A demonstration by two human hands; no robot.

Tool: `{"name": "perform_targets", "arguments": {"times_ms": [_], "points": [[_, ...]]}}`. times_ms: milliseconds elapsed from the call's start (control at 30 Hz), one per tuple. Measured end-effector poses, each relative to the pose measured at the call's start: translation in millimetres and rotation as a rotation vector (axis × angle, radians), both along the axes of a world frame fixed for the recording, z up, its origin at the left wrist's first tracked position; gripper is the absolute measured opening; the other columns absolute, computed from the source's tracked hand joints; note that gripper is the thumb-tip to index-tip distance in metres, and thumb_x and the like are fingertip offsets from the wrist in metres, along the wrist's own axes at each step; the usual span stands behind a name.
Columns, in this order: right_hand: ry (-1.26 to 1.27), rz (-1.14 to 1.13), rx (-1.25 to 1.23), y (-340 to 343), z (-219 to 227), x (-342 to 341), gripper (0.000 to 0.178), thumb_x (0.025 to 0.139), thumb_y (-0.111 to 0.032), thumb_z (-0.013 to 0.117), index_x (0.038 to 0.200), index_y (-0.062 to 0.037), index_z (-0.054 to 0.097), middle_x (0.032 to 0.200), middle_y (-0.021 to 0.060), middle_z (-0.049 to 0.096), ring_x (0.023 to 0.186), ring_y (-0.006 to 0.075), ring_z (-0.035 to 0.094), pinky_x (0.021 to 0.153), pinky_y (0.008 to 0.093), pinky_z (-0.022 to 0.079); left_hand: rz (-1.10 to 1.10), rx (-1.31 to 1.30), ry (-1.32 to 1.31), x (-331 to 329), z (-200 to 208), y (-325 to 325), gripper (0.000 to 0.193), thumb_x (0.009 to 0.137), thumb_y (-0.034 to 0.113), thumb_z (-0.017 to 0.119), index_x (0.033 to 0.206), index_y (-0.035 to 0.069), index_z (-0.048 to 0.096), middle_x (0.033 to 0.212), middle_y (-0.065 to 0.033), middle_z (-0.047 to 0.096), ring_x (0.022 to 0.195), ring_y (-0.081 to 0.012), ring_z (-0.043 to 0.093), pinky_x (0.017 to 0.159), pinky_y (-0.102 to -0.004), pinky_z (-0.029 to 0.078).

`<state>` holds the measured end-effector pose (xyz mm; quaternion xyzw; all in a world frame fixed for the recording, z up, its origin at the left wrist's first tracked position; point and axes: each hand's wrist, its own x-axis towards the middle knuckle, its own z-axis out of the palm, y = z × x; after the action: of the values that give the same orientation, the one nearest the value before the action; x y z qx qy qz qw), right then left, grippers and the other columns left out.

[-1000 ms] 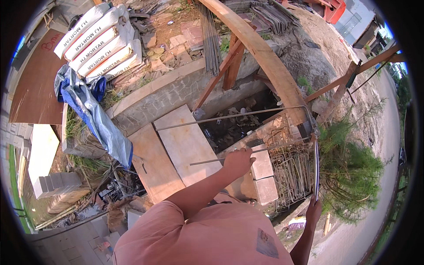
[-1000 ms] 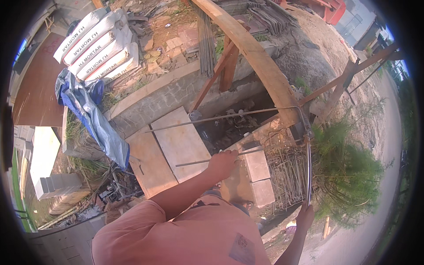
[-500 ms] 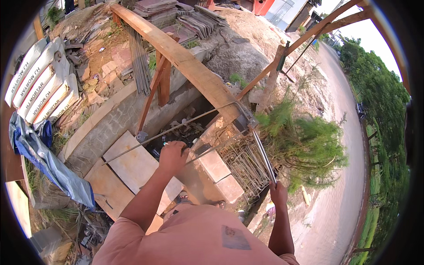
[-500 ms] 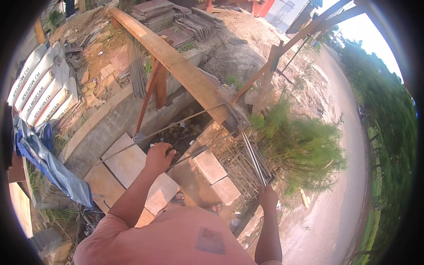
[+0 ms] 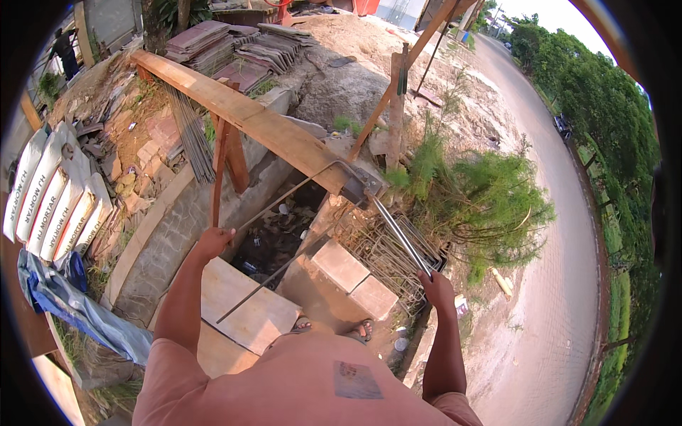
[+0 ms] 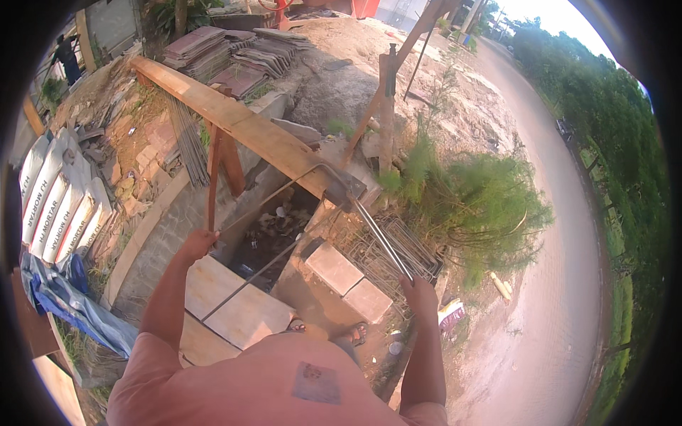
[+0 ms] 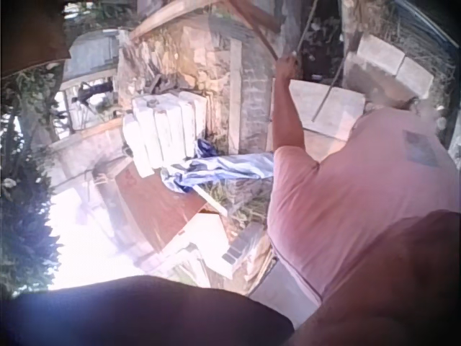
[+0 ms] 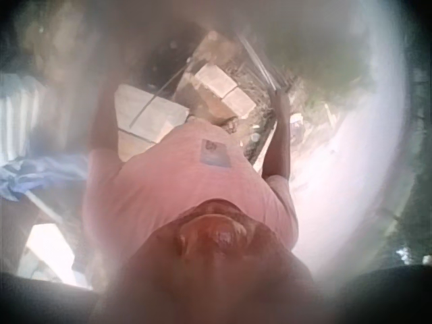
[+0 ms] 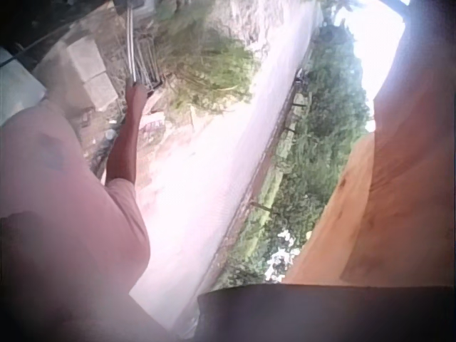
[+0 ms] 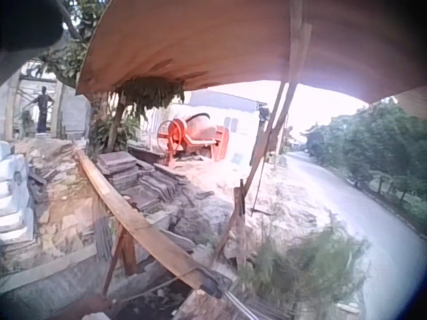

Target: The person repeatedly bends thin metal rods using a manual bending jig. They position each rod, apply force with a lever, and release the bent piece. The process is repeated multiple times in an outdoor construction area.

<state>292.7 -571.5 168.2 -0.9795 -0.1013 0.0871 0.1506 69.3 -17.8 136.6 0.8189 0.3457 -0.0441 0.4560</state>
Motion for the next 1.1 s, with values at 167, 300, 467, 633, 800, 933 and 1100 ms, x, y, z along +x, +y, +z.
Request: {"name": "perform_targets", "arguments": {"times_ms": [167, 300, 467, 633, 800, 933, 1100], "points": [[0.05, -0.126, -0.04, 29, 28, -23, 0.054, 0.088, -0.055, 0.054, 0.087, -0.0016, 0.065, 0.086, 0.0219, 0.067, 0.086, 0.041, 0.064, 0.076, 0.0487, 0.048, -0.008, 0.036, -0.043, -2, -1, 6, 0.047, 0.093, 0.04, 0.059, 0.07, -0.001, 0.065, 0.053, -0.0034, 0.05, 0.049, -0.013, 0.045, 0.05, -0.0324, 0.036], [0.021, -0.234, -0.025, 50, 31, -49, 0.053, 0.088, -0.055, 0.054, 0.089, -0.003, 0.065, 0.087, 0.0217, 0.067, 0.087, 0.0415, 0.064, 0.076, 0.0495, 0.048, 0.082, -0.065, -0.049, 3, 6, 8, 0.047, 0.093, 0.04, 0.059, 0.068, 0.0, 0.064, 0.054, -0.0024, 0.05, 0.052, -0.0128, 0.047, 0.051, -0.0322, 0.036], [0.042, -0.191, -0.026, 43, 38, -36, 0.051, 0.088, -0.053, 0.055, 0.09, -0.0031, 0.064, 0.087, 0.0213, 0.067, 0.087, 0.0412, 0.064, 0.076, 0.0493, 0.049, 0.075, 0.087, -0.089, -3, -1, -4, 0.05, 0.093, 0.041, 0.058, 0.064, 0.0, 0.061, 0.055, -0.0031, 0.05, 0.053, -0.0128, 0.046, 0.051, -0.0344, 0.035], [-0.244, -0.048, 0.019, 5, -1, 1, 0.047, 0.086, -0.05, 0.062, 0.079, -0.0041, 0.056, 0.071, 0.02, 0.062, 0.073, 0.0424, 0.061, 0.065, 0.0499, 0.046, 0.117, 0.051, -0.095, -15, 6, -34, 0.049, 0.094, 0.04, 0.059, 0.063, 0.002, 0.057, 0.055, -0.0017, 0.047, 0.053, -0.0113, 0.041, 0.051, -0.0333, 0.033], [-0.435, -0.002, 0.143, -16, -8, 39, 0.04, 0.084, -0.042, 0.068, 0.078, -0.0059, 0.052, 0.067, 0.0174, 0.059, 0.065, 0.0414, 0.058, 0.058, 0.048, 0.044, 0.185, -0.216, -0.155, -50, 35, -104, 0.044, 0.094, 0.038, 0.059, 0.066, 0.006, 0.053, 0.057, 0.0038, 0.043, 0.053, -0.0069, 0.035, 0.049, -0.0282, 0.029], [-0.132, -0.093, 0.526, -1, -46, 22, 0.033, 0.085, -0.032, 0.07, 0.077, -0.0051, 0.052, 0.059, 0.0068, 0.055, 0.056, 0.0221, 0.057, 0.053, 0.0382, 0.043, 0.253, -0.125, -0.431, -57, 35, -153, 0.04, 0.096, 0.035, 0.057, 0.068, 0.008, 0.052, 0.057, 0.0069, 0.039, 0.052, -0.0027, 0.032, 0.046, -0.0231, 0.025], [0.487, -0.127, 1.057, 66, -25, -40, 0.023, 0.088, -0.024, 0.068, 0.086, -0.0031, 0.059, 0.063, 0.0019, 0.057, 0.06, 0.0081, 0.054, 0.051, 0.0256, 0.042, 0.508, -0.495, -0.909, 18, 57, -215, 0.035, 0.1, 0.035, 0.052, 0.075, 0.01, 0.049, 0.058, 0.006, 0.038, 0.05, -0.0032, 0.034, 0.044, -0.0214, 0.024]]}}
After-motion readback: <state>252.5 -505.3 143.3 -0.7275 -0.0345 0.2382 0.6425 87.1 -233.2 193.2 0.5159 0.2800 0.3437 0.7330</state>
